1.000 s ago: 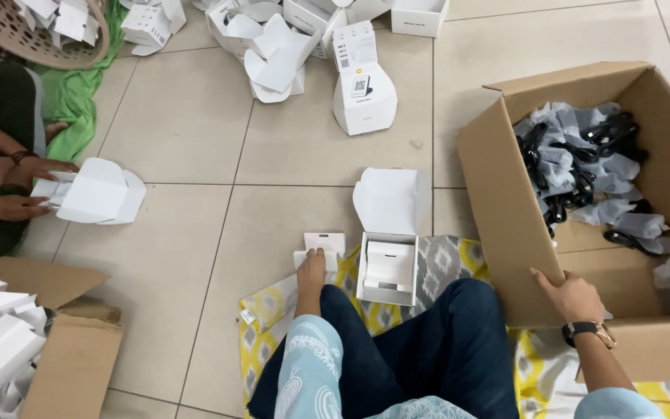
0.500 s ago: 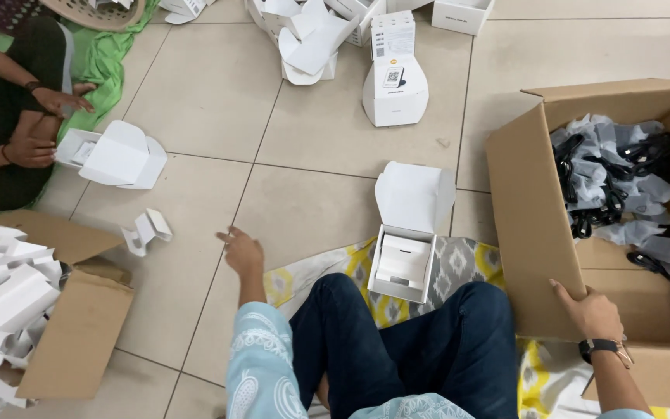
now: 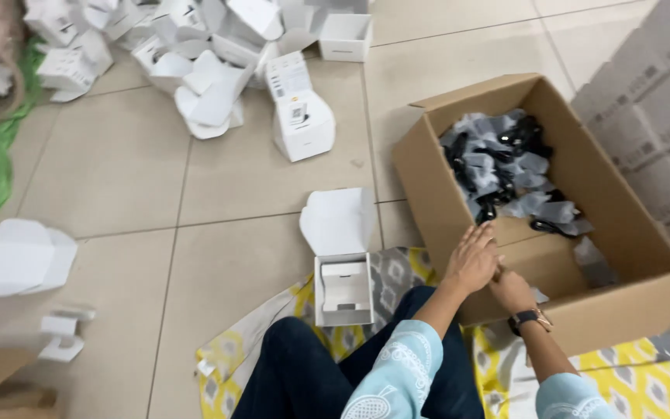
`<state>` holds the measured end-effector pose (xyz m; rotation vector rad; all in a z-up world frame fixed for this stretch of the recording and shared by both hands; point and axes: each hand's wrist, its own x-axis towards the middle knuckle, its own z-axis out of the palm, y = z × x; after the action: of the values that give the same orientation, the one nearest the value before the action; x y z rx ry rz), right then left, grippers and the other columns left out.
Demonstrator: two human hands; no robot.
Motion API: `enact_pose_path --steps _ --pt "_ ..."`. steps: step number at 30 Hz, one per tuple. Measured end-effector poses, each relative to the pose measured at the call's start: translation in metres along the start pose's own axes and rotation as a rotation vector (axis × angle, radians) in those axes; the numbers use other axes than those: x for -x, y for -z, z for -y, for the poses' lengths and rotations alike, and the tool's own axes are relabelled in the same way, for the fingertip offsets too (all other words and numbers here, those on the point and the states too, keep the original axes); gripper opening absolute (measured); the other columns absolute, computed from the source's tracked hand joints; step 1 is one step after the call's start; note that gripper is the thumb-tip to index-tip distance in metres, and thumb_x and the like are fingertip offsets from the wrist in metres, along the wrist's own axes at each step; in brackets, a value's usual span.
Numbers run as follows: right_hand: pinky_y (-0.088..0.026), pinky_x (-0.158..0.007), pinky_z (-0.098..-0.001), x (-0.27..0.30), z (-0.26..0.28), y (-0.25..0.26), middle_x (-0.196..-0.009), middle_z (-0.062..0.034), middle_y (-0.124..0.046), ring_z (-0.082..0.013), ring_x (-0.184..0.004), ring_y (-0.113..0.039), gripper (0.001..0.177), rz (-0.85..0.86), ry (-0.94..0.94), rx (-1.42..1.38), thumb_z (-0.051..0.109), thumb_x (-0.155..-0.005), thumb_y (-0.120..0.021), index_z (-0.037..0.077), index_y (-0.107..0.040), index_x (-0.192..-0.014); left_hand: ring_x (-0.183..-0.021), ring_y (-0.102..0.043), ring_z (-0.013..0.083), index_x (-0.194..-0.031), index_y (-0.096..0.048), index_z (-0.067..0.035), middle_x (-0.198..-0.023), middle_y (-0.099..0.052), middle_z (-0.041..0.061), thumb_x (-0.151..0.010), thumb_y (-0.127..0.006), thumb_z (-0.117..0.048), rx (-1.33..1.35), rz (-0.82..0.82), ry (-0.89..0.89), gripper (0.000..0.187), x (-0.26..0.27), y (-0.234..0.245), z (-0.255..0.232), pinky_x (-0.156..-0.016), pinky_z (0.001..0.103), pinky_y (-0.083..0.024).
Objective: The person packs small electronic devices and accessories into retail boxes.
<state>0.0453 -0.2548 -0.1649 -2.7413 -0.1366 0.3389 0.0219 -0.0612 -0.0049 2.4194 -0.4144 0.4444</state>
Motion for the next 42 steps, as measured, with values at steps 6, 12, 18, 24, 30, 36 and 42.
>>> enact_pose_path --steps 6,12,18,24,30,36,42 --pt "-0.053 -0.086 -0.0568 0.025 0.032 0.037 -0.101 -0.0288 -0.071 -0.0472 -0.096 -0.068 0.038 0.078 -0.073 -0.146 0.030 -0.090 -0.059 0.003 -0.067 -0.116 -0.136 -0.053 0.0304 -0.098 -0.080 0.001 -0.114 -0.075 0.015 -0.100 -0.053 -0.048 -0.257 0.304 0.141 0.056 -0.037 -0.035 -0.009 -0.129 0.049 -0.014" --pt "-0.042 -0.108 -0.0405 0.004 -0.030 0.038 -0.150 -0.0110 -0.053 -0.0289 -0.135 -0.050 0.057 0.611 0.159 -0.511 0.032 -0.099 -0.059 0.012 -0.044 -0.150 -0.120 -0.060 0.0305 -0.097 -0.081 -0.001 -0.097 -0.076 0.018 -0.101 -0.041 -0.063 -0.497 0.538 0.238 0.074 -0.063 -0.001 -0.043 -0.126 0.051 0.001" --pt "-0.051 -0.098 -0.0372 -0.080 -0.043 0.118 -0.135 -0.0045 -0.064 -0.0199 -0.121 -0.059 0.056 0.719 -0.113 -0.639 0.036 -0.094 -0.064 0.015 -0.057 -0.145 -0.108 -0.067 0.0301 -0.090 -0.082 -0.003 -0.089 -0.076 0.018 -0.103 -0.042 -0.054 -0.393 0.602 0.294 0.065 -0.072 0.001 -0.046 -0.130 0.052 0.004" --pt "-0.056 -0.093 -0.0400 -0.212 -0.064 -0.016 -0.112 -0.0169 -0.076 -0.0326 -0.105 -0.075 0.045 -0.054 -0.165 -0.421 0.037 -0.091 -0.071 0.003 -0.075 -0.120 -0.103 -0.067 0.0283 -0.082 -0.082 -0.003 -0.087 -0.076 0.016 -0.090 -0.057 -0.034 -0.363 0.432 0.269 0.040 -0.066 -0.022 -0.034 -0.129 0.050 -0.002" --pt "-0.051 -0.092 -0.0458 -0.259 -0.030 -0.068 -0.123 -0.0285 -0.065 -0.0416 -0.112 -0.063 0.082 -0.046 -0.209 -0.115 0.053 -0.072 -0.086 -0.006 -0.062 -0.124 -0.104 -0.066 0.0312 -0.090 -0.081 -0.003 -0.088 -0.075 0.015 -0.084 -0.066 -0.022 -0.270 0.298 0.242 0.025 -0.060 -0.037 -0.031 -0.129 0.053 -0.008" --pt "-0.055 -0.066 -0.0451 -0.241 -0.038 -0.033 -0.086 -0.0212 -0.076 -0.0331 -0.075 -0.072 0.050 0.288 -0.377 -0.424 0.039 -0.082 -0.069 -0.008 -0.075 -0.099 -0.105 -0.065 0.0340 -0.085 -0.080 -0.002 -0.089 -0.074 0.019 -0.083 -0.067 -0.023 -0.168 0.282 0.253 0.025 -0.068 -0.020 -0.034 -0.129 0.053 -0.010" --pt "-0.045 -0.047 -0.0422 -0.216 -0.080 -0.061 -0.064 -0.0091 -0.051 -0.0274 -0.052 -0.051 0.049 0.185 -0.738 -1.334 0.053 -0.094 -0.074 0.010 -0.052 -0.083 -0.107 -0.066 0.0326 -0.087 -0.080 0.000 -0.092 -0.075 0.018 -0.083 -0.065 -0.022 -0.103 0.191 0.268 0.026 -0.063 -0.025 -0.031 -0.132 0.052 -0.011"
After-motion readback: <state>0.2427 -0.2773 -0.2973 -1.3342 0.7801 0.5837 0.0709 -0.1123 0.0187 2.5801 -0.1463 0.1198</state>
